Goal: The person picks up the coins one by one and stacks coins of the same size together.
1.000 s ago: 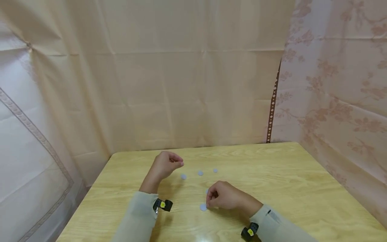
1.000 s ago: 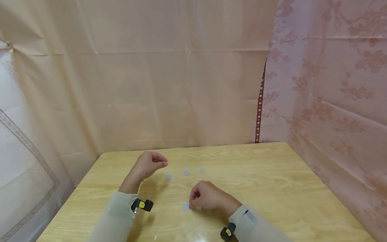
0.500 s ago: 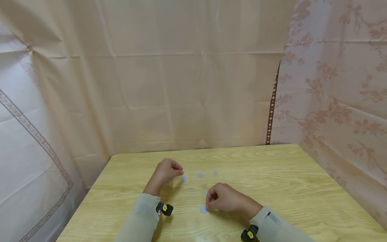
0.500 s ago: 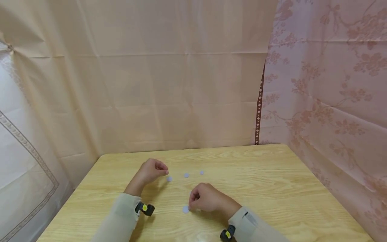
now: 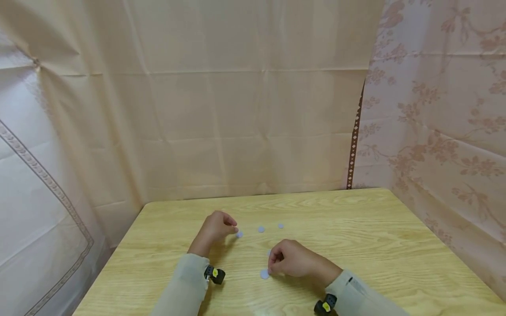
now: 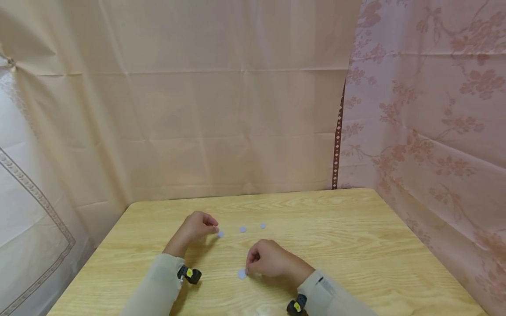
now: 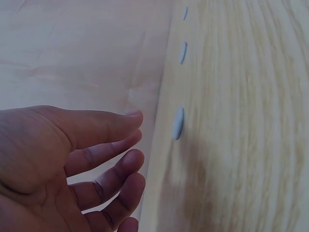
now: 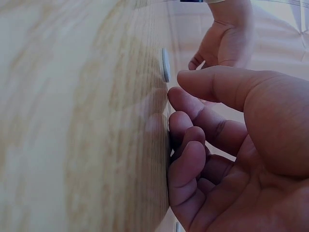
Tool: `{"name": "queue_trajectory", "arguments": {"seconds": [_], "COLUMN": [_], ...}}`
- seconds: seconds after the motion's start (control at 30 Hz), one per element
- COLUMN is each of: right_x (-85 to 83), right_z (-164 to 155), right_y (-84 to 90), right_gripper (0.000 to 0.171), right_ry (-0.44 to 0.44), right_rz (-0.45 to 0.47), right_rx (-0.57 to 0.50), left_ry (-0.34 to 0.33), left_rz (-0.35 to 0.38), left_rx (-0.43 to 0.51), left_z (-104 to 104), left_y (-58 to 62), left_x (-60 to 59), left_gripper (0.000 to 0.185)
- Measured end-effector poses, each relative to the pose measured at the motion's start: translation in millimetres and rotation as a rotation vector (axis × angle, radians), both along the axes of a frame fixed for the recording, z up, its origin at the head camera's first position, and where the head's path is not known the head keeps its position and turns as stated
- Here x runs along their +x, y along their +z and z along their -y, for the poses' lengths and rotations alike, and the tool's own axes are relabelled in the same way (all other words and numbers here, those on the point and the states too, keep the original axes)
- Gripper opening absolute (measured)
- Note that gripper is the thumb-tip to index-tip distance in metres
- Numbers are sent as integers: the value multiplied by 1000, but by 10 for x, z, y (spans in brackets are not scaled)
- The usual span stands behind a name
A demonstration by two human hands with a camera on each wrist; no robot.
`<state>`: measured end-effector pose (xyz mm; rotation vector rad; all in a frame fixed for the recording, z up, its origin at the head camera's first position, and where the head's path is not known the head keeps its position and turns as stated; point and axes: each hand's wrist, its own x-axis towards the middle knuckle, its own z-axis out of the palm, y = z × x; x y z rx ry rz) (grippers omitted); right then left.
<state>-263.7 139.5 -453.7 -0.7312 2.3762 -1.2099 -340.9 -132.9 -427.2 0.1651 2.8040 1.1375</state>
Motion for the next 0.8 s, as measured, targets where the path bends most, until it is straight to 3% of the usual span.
{"name": "queue_trajectory", "arguments": {"seconds": [0.17, 0.33, 0.8], "right_x": [4, -9, -21], "right_z": [-3, -8, -1], "right_y": [-12, -31, -26], "right_gripper": [11, 11, 12], "right_ry": [-3, -1, -6], "right_rz": [10, 4, -13], "right_rx": [-13, -4, 5], "left_ry": [-7, -36, -53], "left_rz": [43, 31, 14], "left_rx": [22, -12, -39], "left_z": [13, 7, -16], "left_y": [-70, -122, -129], "left_x": [9, -11, -3], "left_gripper": [16, 17, 16]}}
